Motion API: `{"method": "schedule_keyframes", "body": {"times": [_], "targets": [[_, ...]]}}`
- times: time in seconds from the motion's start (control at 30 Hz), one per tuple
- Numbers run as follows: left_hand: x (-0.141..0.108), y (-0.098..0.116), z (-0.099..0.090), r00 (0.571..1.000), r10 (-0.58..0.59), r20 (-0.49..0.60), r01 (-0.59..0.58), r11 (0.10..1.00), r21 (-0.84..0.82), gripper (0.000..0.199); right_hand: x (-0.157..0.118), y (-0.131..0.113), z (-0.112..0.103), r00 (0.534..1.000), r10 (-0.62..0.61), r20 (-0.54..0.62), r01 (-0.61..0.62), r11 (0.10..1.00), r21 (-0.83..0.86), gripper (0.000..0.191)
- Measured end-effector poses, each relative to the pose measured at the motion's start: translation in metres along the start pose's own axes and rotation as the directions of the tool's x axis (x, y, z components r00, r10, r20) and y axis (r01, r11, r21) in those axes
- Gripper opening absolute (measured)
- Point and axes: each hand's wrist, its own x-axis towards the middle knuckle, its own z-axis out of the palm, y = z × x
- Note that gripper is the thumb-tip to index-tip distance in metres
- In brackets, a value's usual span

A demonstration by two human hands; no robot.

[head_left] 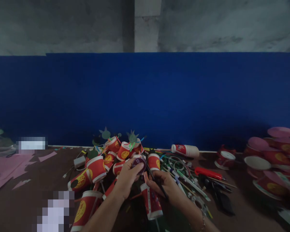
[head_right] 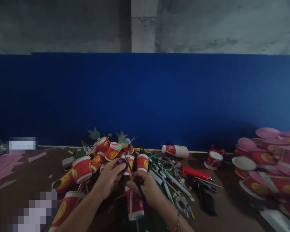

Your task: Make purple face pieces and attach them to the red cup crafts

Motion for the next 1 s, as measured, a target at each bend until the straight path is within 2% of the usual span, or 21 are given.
{"method": "schedule_keyframes", "body": {"times": [0.13, 0.33, 0.53, 0.77, 0.9, 1.0], "targets": [[0.003, -0.004, -0.006, 0.998, -0.023, 0.064, 0.021, 0.999, 0.025, 0.032, 0.0, -0.004, -0.001, 0.999, -0.008, 0.032, 0.007, 0.999, 0.039, 0.039], [0.006, -0.005, -0.01, 0.994, -0.023, 0.104, 0.02, 0.999, 0.029, 0.033, -0.001, -0.007, -0.003, 0.999, -0.012, 0.052, 0.013, 1.0, -0.013, 0.041], [0.005, -0.002, -0.009, 0.993, -0.031, 0.114, 0.031, 1.0, -0.003, 0.03, -0.001, -0.006, -0.004, 1.0, -0.007, 0.027, 0.008, 1.0, -0.026, 0.041], [0.004, 0.004, -0.006, 0.99, 0.005, 0.137, -0.007, 1.0, 0.011, 0.016, -0.001, -0.006, -0.003, 0.999, 0.046, 0.029, -0.045, 0.998, -0.032, 0.04], [0.003, 0.006, -0.005, 0.994, 0.042, 0.106, -0.044, 0.999, 0.021, 0.018, -0.001, -0.006, -0.003, 1.0, 0.024, 0.016, -0.023, 0.999, -0.033, 0.04], [0.002, 0.006, -0.006, 0.995, 0.023, 0.095, -0.028, 0.998, 0.051, 0.018, 0.0, -0.004, -0.004, 0.999, 0.003, 0.035, -0.002, 0.999, -0.035, 0.04]]}}
